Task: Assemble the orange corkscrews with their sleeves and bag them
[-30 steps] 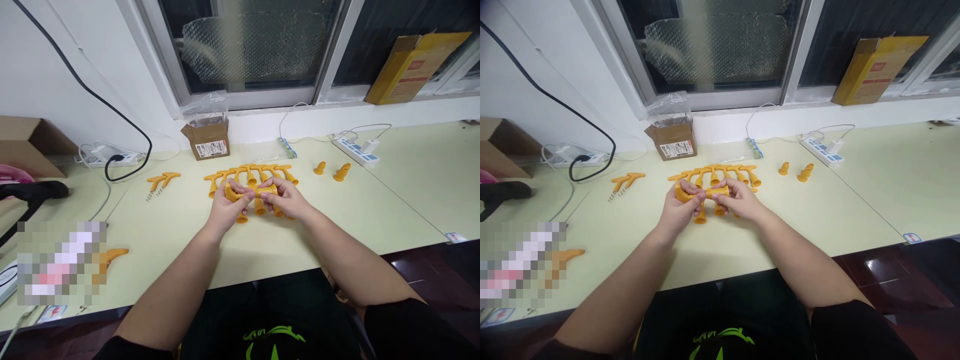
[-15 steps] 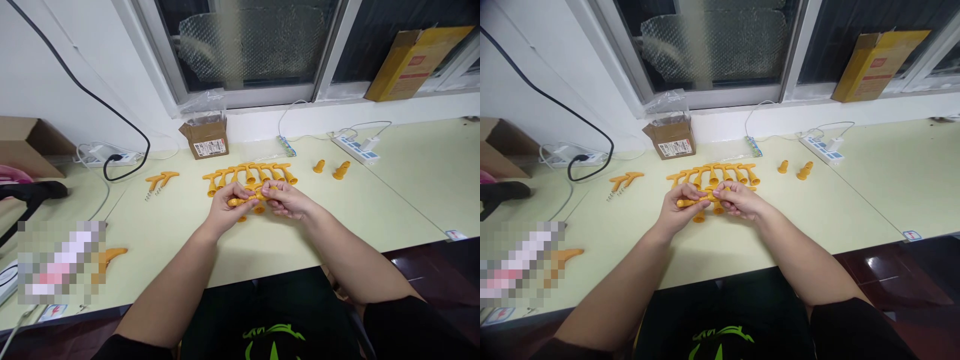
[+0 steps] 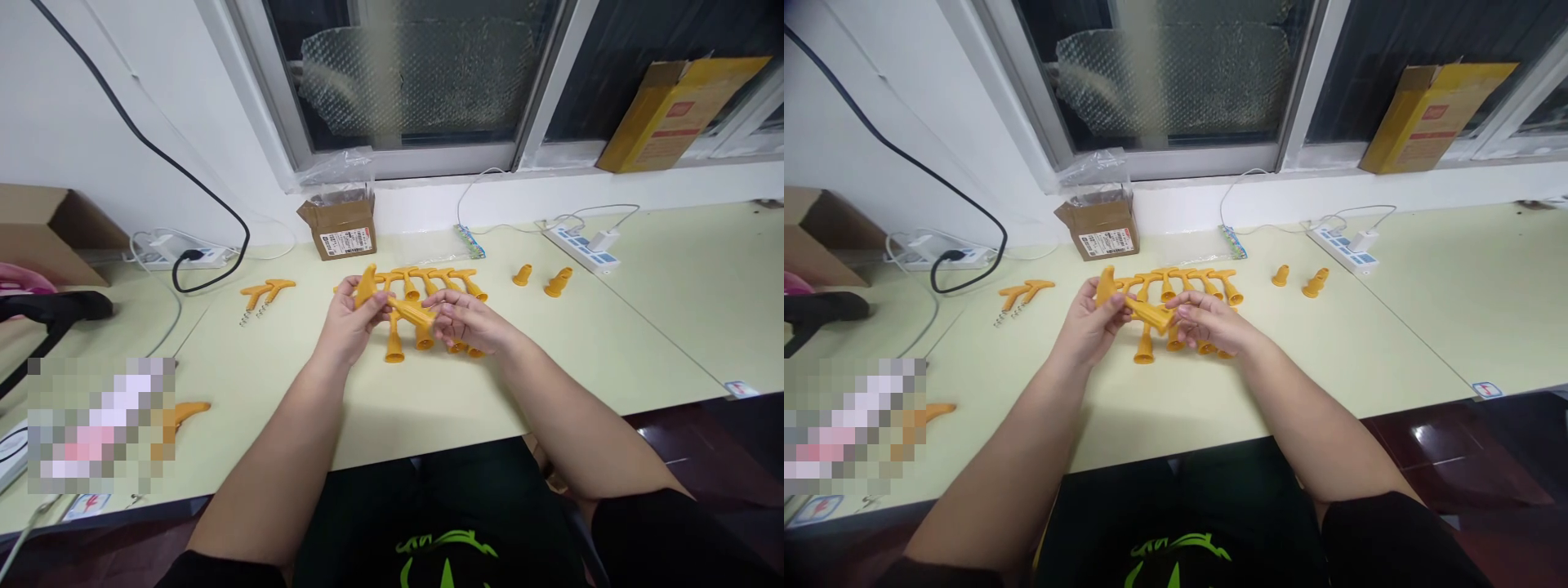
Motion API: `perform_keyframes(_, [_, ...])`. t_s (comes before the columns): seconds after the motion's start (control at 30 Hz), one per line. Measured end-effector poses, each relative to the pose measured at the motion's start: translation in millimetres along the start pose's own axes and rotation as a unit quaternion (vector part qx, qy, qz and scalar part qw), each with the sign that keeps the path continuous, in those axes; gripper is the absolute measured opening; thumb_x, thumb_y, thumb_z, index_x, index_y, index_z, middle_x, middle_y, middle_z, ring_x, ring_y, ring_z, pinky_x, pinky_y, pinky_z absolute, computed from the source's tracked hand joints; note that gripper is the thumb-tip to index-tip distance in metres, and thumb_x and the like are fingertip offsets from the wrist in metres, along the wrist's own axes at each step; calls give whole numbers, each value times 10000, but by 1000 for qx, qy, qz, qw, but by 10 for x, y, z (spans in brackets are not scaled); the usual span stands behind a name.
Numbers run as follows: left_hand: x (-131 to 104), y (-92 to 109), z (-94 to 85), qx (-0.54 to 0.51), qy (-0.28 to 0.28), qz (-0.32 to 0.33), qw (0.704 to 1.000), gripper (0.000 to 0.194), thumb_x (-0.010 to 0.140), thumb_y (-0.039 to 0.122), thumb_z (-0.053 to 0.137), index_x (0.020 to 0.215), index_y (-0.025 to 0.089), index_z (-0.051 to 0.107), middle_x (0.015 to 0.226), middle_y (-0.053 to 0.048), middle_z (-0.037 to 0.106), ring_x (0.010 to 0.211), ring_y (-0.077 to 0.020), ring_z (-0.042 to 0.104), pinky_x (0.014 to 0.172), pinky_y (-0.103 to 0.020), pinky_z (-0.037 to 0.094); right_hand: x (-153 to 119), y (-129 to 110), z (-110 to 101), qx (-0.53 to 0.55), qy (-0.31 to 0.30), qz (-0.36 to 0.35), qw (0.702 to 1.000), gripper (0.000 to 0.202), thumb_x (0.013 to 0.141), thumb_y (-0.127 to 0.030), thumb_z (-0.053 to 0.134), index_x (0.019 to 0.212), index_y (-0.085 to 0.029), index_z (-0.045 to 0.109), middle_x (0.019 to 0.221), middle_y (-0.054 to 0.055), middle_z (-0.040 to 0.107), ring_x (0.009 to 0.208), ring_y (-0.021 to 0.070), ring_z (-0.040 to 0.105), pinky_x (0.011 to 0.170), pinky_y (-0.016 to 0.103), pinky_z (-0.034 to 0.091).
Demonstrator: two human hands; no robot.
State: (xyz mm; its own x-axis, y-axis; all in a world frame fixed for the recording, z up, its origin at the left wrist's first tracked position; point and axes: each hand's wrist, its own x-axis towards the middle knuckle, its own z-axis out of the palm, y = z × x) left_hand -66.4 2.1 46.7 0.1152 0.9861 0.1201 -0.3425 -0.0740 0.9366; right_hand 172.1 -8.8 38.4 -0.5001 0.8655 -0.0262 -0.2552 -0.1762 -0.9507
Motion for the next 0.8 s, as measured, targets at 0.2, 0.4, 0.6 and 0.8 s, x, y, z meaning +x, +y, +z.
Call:
perform_keyframes(0.2, [108, 229, -347, 139, 110, -27, 984, 531, 694, 435, 871, 1028, 224, 516, 797, 11, 705, 646, -138, 686, 617, -259, 587, 42, -29, -199, -83, 128, -90, 984, 326, 771, -413, 807, 979, -208, 664, 808, -16, 642, 592, 92, 541, 518, 234, 401])
perform_keyframes(0.4, [44, 269, -489, 364, -5, -238, 900, 521, 628, 366, 901, 1017, 165, 619, 773, -33, 712, 668, -194, 707, 677, -336, 627, 90, -87, -498, -176, 290, -150, 929, 221, 753, -367, 759, 836, -204, 636, 651, -50, 550, 523, 88, 445, 506, 246, 358])
perform_keyframes(0.6, [98, 49, -449, 446, -4, -239, 863, 549, 678, 369, 850, 1131, 183, 602, 769, -31, 742, 714, -241, 747, 676, -334, 616, 84, -127, -712, -248, 398, -134, 873, 169, 739, -337, 702, 812, -206, 625, 674, -44, 520, 561, 103, 429, 541, 258, 357])
perform_keyframes(0.8, [96, -68, -481, 432, 18, -203, 879, 529, 650, 415, 856, 1081, 211, 627, 614, -4, 700, 539, -248, 706, 555, -318, 537, -20, -155, -1128, -442, 499, -106, 738, 179, 769, -359, 632, 857, -205, 658, 814, 24, 623, 731, 186, 554, 769, 364, 482])
